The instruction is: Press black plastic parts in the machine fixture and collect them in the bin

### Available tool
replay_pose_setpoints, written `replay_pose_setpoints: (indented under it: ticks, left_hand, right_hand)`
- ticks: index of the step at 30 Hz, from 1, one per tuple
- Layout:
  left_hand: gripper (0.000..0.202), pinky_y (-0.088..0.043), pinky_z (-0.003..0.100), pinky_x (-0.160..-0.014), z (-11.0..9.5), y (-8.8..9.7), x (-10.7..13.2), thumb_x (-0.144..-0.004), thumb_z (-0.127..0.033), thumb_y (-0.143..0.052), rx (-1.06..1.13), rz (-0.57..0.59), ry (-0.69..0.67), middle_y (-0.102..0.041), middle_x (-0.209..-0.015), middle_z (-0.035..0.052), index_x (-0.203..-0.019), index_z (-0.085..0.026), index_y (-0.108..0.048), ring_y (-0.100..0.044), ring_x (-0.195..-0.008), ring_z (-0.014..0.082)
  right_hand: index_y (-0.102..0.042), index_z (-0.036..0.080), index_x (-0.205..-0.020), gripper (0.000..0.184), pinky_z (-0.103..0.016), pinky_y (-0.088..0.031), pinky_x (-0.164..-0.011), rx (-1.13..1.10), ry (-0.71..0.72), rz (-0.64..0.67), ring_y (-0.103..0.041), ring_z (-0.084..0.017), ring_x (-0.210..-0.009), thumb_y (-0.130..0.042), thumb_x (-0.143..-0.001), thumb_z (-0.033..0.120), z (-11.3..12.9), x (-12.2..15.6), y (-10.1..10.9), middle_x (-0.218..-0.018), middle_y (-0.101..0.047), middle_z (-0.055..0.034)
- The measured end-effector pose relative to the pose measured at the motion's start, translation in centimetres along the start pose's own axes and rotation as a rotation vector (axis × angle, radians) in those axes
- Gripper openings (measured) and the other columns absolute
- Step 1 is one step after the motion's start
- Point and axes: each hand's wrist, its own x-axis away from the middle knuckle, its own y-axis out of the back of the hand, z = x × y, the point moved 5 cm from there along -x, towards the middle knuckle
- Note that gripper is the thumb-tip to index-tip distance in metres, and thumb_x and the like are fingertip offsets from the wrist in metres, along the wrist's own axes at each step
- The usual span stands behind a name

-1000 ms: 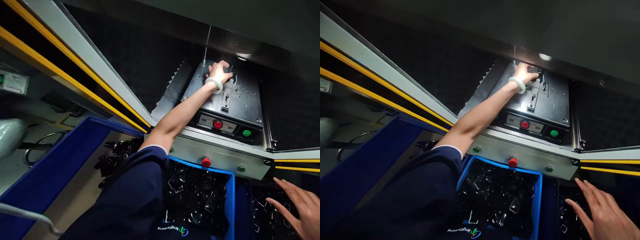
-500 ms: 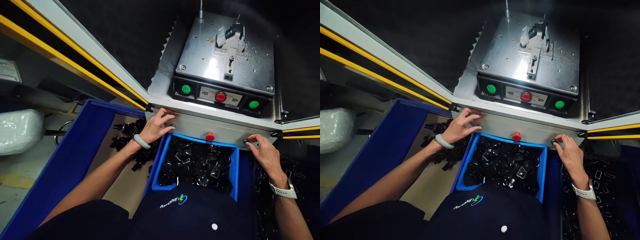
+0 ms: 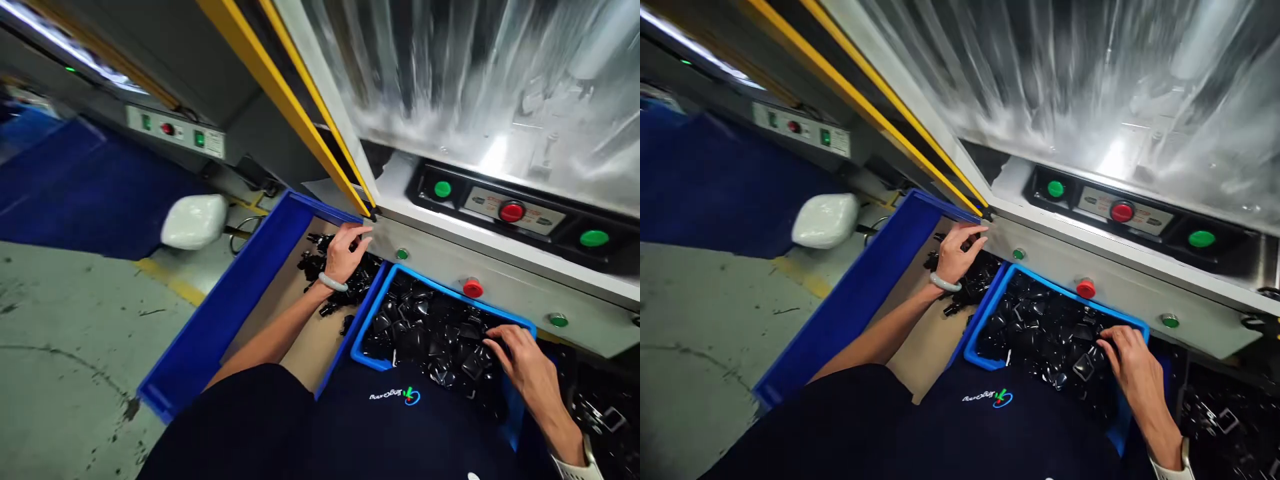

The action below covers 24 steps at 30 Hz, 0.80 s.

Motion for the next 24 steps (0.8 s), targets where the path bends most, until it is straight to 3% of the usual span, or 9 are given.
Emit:
replay_pose_setpoints:
  ticks: [2, 5, 7, 10, 13, 16, 20, 22, 24]
  left_hand:
    - [0.022, -0.054, 0.027, -0.077, 2.3, 1.3, 1.1, -0.1, -0.031, -0.063, -0.036, -0.024, 0.128, -0.072, -0.112, 0.0086, -0.112, -0.018, -0.076, -0.064, -0.081, 0.0156]
    - [0.017, -0.055, 0.029, -0.078, 4.9, 1.6, 3.5, -0.094, -0.024, -0.063, -0.09, 0.087, 0.241, -0.072, -0.103, 0.0072, -0.104, -0.017, -0.076, -0.063, -0.077, 0.0166]
    - [0.03, -0.057, 0.034, -0.088, 5.4, 0.5, 5.2, -0.088, -0.009, -0.056, -0.095, 0.253, 0.205, -0.073, -0.108, 0.0077, -0.108, -0.018, -0.076, -0.066, -0.087, 0.0193]
    - [0.062, -0.052, 0.042, -0.105, 4.9, -1.9, 7.1, -0.078, 0.006, -0.048, -0.123, 0.518, 0.062, -0.071, -0.133, 0.0085, -0.126, -0.023, -0.074, -0.064, -0.118, 0.0239]
    - [0.049, -0.048, 0.048, -0.109, 5.3, -3.0, 7.6, -0.085, 0.002, -0.055, -0.141, 0.651, 0.033, -0.073, -0.133, 0.0101, -0.124, -0.022, -0.073, -0.06, -0.127, 0.0283]
    - [0.027, -0.046, 0.049, -0.111, 6.3, -1.9, 6.8, -0.091, -0.015, -0.064, 0.002, 0.564, 0.124, -0.074, -0.124, 0.0115, -0.116, -0.02, -0.072, -0.061, -0.122, 0.0287]
    - [0.034, -0.056, 0.044, -0.096, 6.7, 1.0, 5.6, -0.085, -0.033, -0.071, 0.501, 0.262, 0.474, -0.069, -0.111, 0.009, -0.116, -0.021, -0.061, -0.067, -0.103, 0.025]
    - [0.034, -0.059, 0.039, -0.08, 5.2, 1.1, 5.5, -0.086, -0.041, -0.069, 0.838, 0.215, 0.683, -0.066, -0.099, 0.0066, -0.11, -0.021, -0.056, -0.067, -0.085, 0.0214]
    - [0.033, -0.055, 0.033, -0.067, 2.3, 0.2, 5.4, -0.089, -0.046, -0.068, 1.114, 0.266, 0.823, -0.061, -0.085, 0.003, -0.105, -0.021, -0.053, -0.06, -0.069, 0.0167]
  right_hand:
    - [-0.071, 0.029, -0.101, 0.053, -0.035, -0.058, -0.064, -0.072, -0.043, 0.024, -0.074, -0.024, -0.09, -0.042, -0.104, 0.073, -0.3, 0.3, -0.7, -0.105, -0.078, -0.0055]
    - [-0.068, 0.03, -0.103, 0.049, -0.035, -0.058, -0.058, -0.155, -0.173, 0.026, -0.076, -0.024, -0.078, -0.051, -0.098, 0.076, -1.4, 0.7, 0.0, -0.112, -0.08, -0.0057]
    - [-0.063, 0.03, -0.098, 0.047, -0.033, -0.057, -0.053, -0.241, -0.248, 0.038, -0.076, -0.023, -0.073, -0.055, -0.094, 0.076, -1.8, 0.9, 0.8, -0.113, -0.081, -0.0068]
    - [-0.064, 0.029, -0.098, 0.046, -0.03, -0.059, -0.054, -0.33, -0.312, 0.048, -0.079, -0.024, -0.078, -0.06, -0.092, 0.074, -1.4, 0.9, 1.1, -0.106, -0.081, -0.0066]
    - [-0.071, 0.03, -0.11, 0.044, -0.03, -0.06, -0.058, -0.362, -0.291, 0.062, -0.079, -0.023, -0.084, -0.06, -0.094, 0.07, -0.5, 0.6, 0.7, -0.113, -0.079, -0.0058]
    - [-0.069, 0.032, -0.127, 0.047, -0.029, -0.058, -0.056, -0.384, -0.293, 0.037, -0.077, -0.023, -0.088, -0.065, -0.095, 0.065, -0.4, 0.6, 0.4, -0.119, -0.077, -0.0069]
    - [-0.07, 0.027, -0.119, 0.048, -0.028, -0.058, -0.058, -0.437, -0.327, -0.067, -0.076, -0.022, -0.087, -0.073, -0.09, 0.064, -0.5, 0.2, 1.1, -0.106, -0.077, -0.007]
    - [-0.075, 0.027, -0.11, 0.04, -0.028, -0.059, -0.064, -0.457, -0.27, -0.06, -0.075, -0.021, -0.086, -0.071, -0.092, 0.062, 0.5, -0.8, 1.6, -0.104, -0.078, -0.0063]
    - [-0.08, 0.028, -0.103, 0.032, -0.028, -0.06, -0.071, -0.487, -0.164, -0.063, -0.074, -0.02, -0.087, -0.069, -0.096, 0.057, 2.6, -2.1, 2.5, -0.103, -0.078, -0.0057]
